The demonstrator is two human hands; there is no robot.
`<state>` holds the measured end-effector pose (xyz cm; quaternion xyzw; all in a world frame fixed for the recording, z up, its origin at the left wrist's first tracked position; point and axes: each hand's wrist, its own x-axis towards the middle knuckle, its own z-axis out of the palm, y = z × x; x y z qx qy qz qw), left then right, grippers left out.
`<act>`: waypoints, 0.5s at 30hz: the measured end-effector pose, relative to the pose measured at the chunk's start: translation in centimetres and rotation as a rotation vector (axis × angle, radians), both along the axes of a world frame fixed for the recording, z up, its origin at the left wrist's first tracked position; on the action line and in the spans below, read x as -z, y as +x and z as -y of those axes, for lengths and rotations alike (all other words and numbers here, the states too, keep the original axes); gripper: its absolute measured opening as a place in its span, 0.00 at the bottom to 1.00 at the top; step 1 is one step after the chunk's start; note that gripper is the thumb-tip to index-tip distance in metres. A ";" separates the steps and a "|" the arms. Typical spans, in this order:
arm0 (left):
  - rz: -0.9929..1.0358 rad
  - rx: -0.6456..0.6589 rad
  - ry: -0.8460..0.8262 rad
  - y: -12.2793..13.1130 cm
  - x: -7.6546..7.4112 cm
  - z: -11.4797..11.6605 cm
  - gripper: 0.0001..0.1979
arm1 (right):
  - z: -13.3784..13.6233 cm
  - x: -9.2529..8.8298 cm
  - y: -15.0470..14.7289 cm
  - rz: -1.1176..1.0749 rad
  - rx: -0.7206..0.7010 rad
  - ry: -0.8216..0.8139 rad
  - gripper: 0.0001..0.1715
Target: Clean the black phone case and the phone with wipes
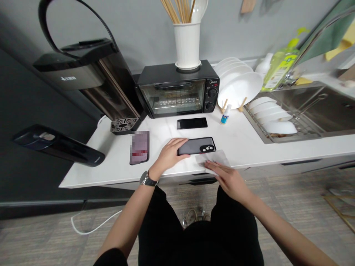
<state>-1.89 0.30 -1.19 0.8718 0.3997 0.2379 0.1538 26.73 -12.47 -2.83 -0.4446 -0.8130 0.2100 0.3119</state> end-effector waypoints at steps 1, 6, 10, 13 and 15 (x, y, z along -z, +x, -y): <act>0.006 -0.006 -0.003 0.2 -0.1 0.7 0.34 | 0.3 -0.2 0.5 -0.072 0.074 -0.067 0.26; 0.012 -0.060 -0.026 0.6 0.0 2.0 0.38 | -1.1 -0.7 2.2 -0.656 0.466 -0.329 0.20; 0.013 -0.065 -0.035 0.4 0.2 1.8 0.41 | -4.8 -1.6 2.9 -1.131 0.541 -0.534 0.20; 0.014 -0.066 -0.026 0.4 0.2 1.8 0.41 | -7.1 -1.9 2.8 -1.150 0.475 -0.666 0.19; 0.015 -0.065 -0.017 0.4 0.2 1.9 0.41 | -8.1 -1.6 2.6 -1.089 0.410 -0.740 0.16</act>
